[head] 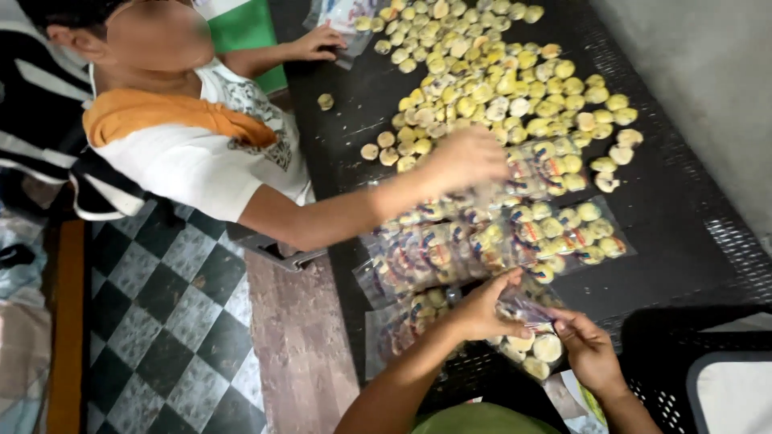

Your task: Packing small baked snacks into plastic bags and organizing them on a table and in a basket.

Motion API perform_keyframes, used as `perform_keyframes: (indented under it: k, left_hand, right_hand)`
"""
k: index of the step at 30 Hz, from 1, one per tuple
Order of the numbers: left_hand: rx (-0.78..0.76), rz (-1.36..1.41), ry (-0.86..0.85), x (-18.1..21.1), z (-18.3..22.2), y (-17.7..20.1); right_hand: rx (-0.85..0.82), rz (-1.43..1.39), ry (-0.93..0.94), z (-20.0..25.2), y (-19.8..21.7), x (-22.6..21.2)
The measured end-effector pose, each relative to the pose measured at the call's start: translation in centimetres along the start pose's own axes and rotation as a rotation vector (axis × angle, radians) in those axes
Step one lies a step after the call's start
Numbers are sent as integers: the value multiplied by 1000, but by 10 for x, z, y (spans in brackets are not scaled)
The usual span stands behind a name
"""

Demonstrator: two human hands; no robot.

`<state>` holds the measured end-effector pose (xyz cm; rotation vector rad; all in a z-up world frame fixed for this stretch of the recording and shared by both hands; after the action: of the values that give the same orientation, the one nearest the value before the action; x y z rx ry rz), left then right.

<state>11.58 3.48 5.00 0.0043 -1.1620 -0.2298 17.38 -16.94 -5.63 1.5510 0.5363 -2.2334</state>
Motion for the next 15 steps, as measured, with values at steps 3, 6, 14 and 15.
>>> perform_keyframes:
  k: [3, 6, 14, 15]
  left_hand:
    - [-1, 27, -23, 6, 2, -1]
    - [-25, 32, 19, 13, 19, 5]
    - [-235, 551, -371, -24, 37, 8]
    - [-148, 554, -449, -25, 35, 12]
  right_hand:
    - [-57, 132, 89, 9, -7, -37]
    - [-123, 179, 146, 18, -8, -56]
    - [-289, -67, 127, 43, -1, -80]
    - [-284, -204, 75, 43, 4, -75]
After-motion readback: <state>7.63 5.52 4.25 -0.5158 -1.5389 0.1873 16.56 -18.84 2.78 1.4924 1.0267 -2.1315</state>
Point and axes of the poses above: each hand's wrist, its own z-axis away from the middle knuckle, its own y-axis out of the back of the hand, x = y × z, the point moved 3 cm from there along -z, towards the middle knuckle, and after that the axes turned 2 degrees about -y, right-handed, at the moved point
